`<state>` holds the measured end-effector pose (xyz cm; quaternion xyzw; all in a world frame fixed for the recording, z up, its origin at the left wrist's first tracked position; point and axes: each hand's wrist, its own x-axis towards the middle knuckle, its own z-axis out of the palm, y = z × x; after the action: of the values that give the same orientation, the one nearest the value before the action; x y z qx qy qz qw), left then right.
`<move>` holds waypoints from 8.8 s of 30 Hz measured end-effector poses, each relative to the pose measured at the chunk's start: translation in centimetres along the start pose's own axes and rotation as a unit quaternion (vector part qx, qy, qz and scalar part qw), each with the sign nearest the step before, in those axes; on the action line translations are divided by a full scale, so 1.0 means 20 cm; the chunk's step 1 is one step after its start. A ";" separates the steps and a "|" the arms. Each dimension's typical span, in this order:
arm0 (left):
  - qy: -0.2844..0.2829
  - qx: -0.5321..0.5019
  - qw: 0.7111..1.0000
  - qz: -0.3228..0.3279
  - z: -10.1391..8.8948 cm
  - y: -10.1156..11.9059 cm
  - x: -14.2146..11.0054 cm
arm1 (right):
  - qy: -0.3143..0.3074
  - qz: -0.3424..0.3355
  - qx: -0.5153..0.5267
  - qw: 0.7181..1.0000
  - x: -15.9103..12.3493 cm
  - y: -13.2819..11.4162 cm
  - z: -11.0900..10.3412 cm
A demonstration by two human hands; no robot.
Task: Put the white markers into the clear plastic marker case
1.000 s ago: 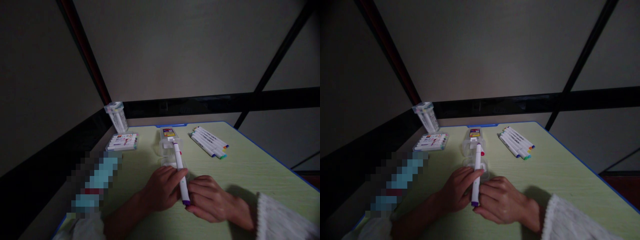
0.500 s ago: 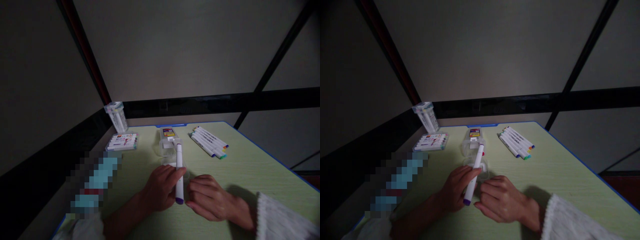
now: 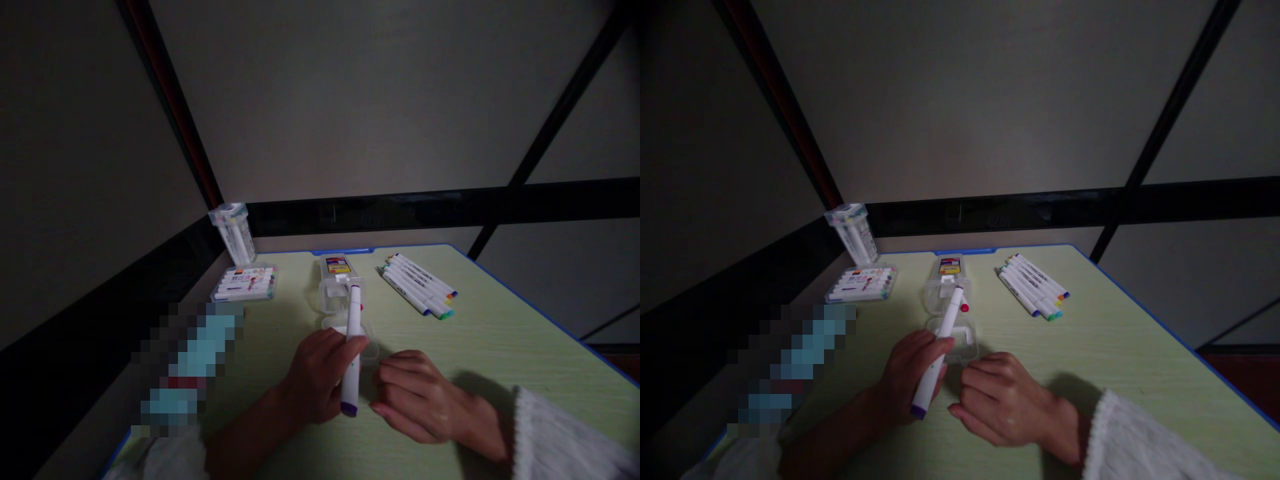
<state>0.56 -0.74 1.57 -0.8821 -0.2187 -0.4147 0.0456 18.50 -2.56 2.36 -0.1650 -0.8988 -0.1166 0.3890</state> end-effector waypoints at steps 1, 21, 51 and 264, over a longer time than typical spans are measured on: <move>0.000 0.002 1.000 -0.004 0.00 0.00 0.00 | 0.001 -0.001 0.001 1.000 0.00 0.00 0.00; -0.016 0.016 0.997 -0.074 0.00 0.00 -0.01 | -0.014 -0.004 0.011 1.000 0.02 0.00 -0.01; -0.113 -0.004 0.983 -0.142 0.02 -0.01 0.00 | -0.068 -0.033 0.024 0.997 0.02 0.01 0.00; -0.173 0.021 0.973 -0.150 0.04 -0.04 -0.01 | -0.249 0.066 0.051 0.965 -0.02 0.01 0.03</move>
<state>0.69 0.04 0.78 -0.8963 -0.3621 -0.2532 -0.0370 18.40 -2.17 1.72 -0.2283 -0.9591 -0.0001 0.1674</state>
